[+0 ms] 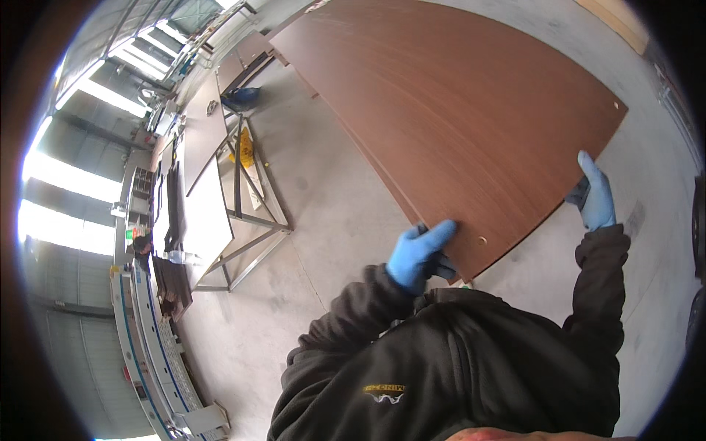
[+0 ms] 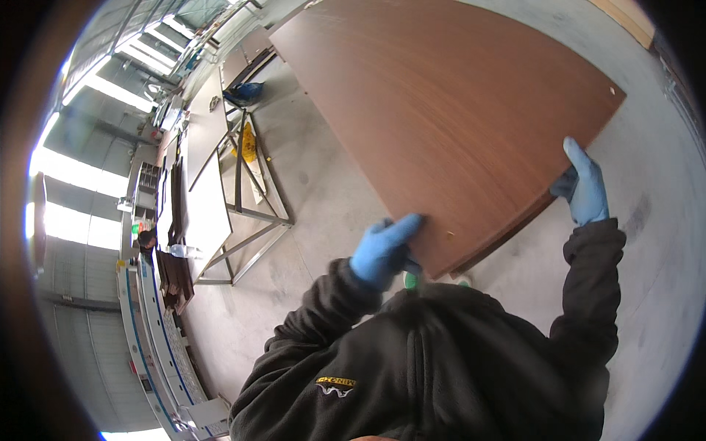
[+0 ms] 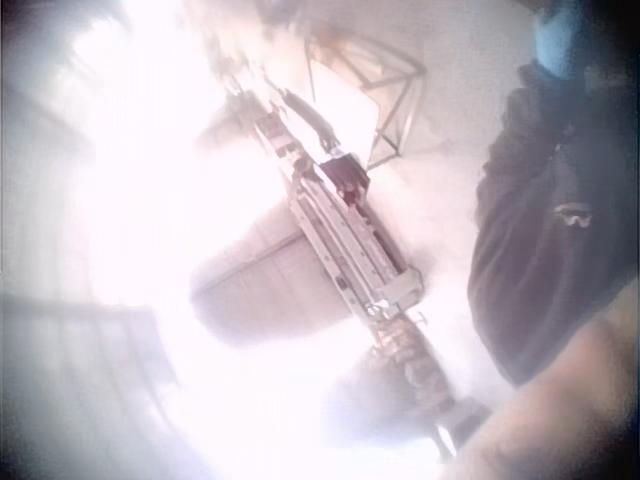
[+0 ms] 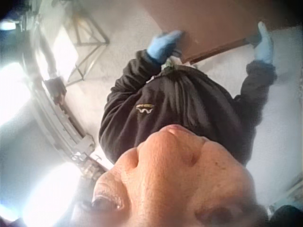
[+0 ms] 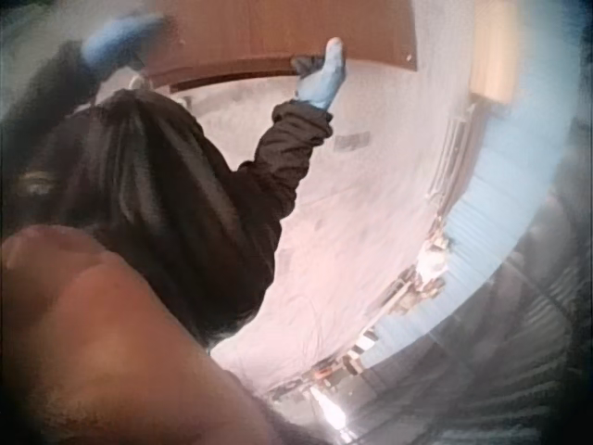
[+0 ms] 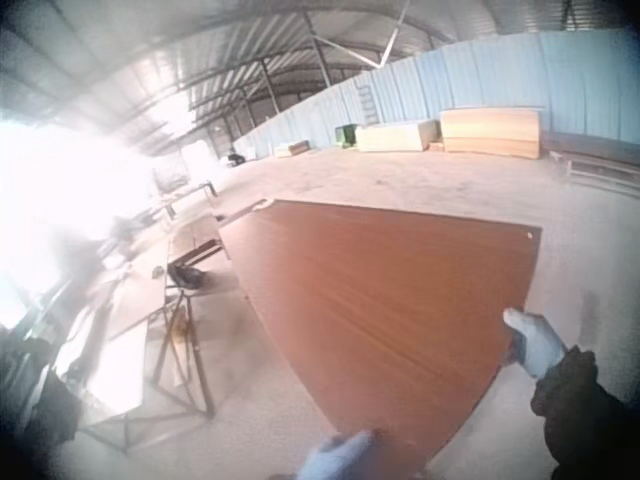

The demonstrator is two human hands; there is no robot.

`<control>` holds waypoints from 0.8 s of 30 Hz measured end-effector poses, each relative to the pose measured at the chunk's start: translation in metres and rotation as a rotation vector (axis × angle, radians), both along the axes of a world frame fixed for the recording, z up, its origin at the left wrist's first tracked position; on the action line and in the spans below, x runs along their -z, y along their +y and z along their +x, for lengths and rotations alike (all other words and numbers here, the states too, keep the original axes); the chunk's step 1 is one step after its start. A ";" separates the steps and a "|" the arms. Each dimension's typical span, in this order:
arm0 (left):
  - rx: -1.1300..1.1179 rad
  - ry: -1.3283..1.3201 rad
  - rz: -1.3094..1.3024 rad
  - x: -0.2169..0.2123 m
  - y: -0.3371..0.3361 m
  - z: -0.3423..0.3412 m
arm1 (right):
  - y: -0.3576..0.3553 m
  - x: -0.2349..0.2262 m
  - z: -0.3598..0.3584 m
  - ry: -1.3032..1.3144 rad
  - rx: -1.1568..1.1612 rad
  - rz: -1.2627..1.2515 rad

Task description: The person wipes a white board and several brown panels with a cloth, occasionally using a water bottle to moisten the cloth. They handle the panels one at a time, flip them over, and stack them on the floor.

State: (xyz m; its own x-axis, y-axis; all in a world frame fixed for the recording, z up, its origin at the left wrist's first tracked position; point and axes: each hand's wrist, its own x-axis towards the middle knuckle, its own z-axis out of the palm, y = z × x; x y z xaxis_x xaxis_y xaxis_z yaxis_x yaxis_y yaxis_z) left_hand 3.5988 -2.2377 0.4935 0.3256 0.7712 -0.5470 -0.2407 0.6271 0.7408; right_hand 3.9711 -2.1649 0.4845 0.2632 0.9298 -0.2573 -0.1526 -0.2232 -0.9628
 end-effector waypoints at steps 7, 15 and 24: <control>0.084 0.030 -0.111 0.111 0.009 0.006 | -0.004 0.105 -0.005 0.051 0.061 -0.103; 0.070 0.109 -0.178 0.202 0.014 0.005 | 0.002 0.177 -0.005 -0.118 0.091 -0.353; 0.463 0.325 0.080 0.215 0.035 -0.033 | 0.025 0.213 -0.005 0.074 0.116 -0.486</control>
